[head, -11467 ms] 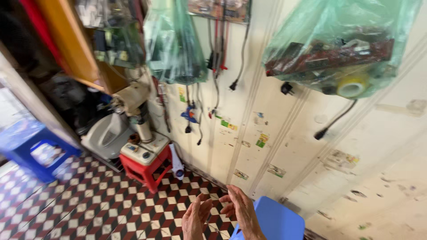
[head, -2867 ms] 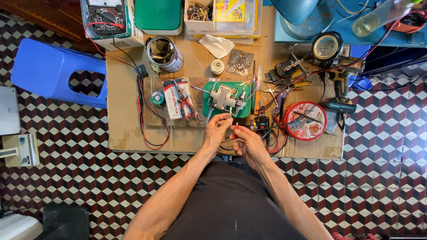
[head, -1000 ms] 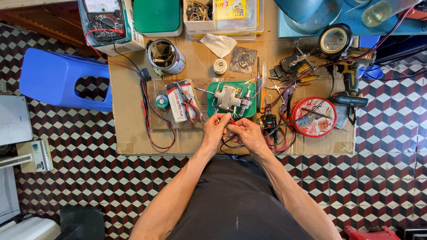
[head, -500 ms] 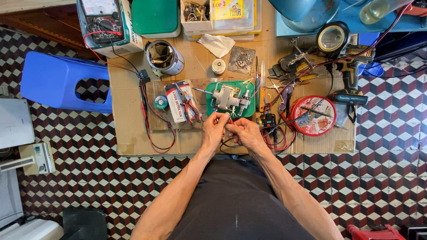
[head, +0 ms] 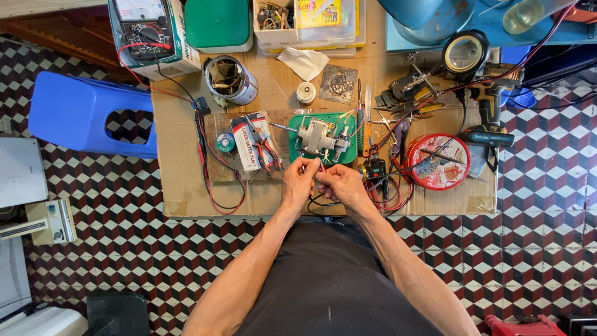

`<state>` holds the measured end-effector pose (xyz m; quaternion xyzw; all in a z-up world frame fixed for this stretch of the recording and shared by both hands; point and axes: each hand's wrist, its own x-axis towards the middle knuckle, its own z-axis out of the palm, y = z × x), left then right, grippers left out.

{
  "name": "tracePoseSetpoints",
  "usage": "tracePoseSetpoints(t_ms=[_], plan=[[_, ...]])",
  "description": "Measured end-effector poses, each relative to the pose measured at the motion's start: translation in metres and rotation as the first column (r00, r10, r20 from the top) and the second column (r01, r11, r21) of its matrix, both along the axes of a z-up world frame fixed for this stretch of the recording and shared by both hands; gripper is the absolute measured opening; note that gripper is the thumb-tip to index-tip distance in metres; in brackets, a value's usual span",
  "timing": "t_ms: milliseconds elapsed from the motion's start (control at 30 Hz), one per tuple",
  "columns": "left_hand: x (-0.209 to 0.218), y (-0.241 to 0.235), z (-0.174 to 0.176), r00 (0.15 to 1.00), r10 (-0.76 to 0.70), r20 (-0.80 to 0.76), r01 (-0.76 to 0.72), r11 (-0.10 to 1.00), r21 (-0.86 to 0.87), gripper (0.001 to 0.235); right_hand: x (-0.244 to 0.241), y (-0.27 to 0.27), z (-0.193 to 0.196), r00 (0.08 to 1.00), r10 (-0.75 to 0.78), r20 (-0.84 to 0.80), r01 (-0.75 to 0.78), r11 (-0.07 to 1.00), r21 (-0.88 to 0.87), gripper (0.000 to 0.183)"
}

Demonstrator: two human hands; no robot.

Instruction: The person works on a small motor or fan assembly on a cluttered workbench, connecting wires and using a multimeter to test electrical continuity. They move to the wall to retrieve a cable, return to the bench, and continue testing the device with probes.

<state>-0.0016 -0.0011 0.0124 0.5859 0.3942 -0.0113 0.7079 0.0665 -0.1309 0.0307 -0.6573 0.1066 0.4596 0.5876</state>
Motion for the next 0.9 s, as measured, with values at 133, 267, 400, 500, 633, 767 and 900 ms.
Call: tracePoseSetpoints(t_ms=[133,267,400,500,633,767,900], plan=[[0.000,-0.002,0.002,1.000,-0.003,0.028,0.002,0.999,0.043,0.029,0.000,-0.001,-0.005,1.000,-0.015,0.005,0.015,1.000,0.006,0.023],[0.000,-0.001,0.003,1.000,0.010,0.018,-0.011,0.999,0.044,0.029,0.000,-0.002,-0.011,1.000,-0.019,-0.002,0.019,1.000,0.022,0.025],[-0.001,0.002,-0.001,0.999,0.047,-0.003,-0.047,0.999,-0.005,0.032,-0.001,-0.001,-0.018,1.000,-0.014,-0.028,0.016,0.999,0.046,0.028],[-0.007,0.001,-0.007,0.996,0.087,-0.035,-0.089,0.993,-0.078,0.037,-0.003,0.000,-0.024,1.000,-0.019,-0.009,0.020,0.998,0.057,0.029],[-0.023,-0.002,-0.014,0.987,0.157,-0.027,-0.158,0.953,-0.258,0.045,-0.006,0.004,-0.029,1.000,-0.026,0.006,0.026,0.999,0.042,0.030],[-0.030,-0.002,-0.017,0.982,0.172,-0.073,-0.185,0.951,-0.249,0.044,-0.008,0.007,-0.020,0.999,-0.024,0.029,0.025,0.999,-0.034,0.031],[-0.034,-0.002,-0.012,0.988,0.100,-0.117,-0.112,0.989,-0.096,0.035,-0.015,-0.002,0.010,0.990,0.037,0.135,-0.019,0.991,-0.131,0.040]])
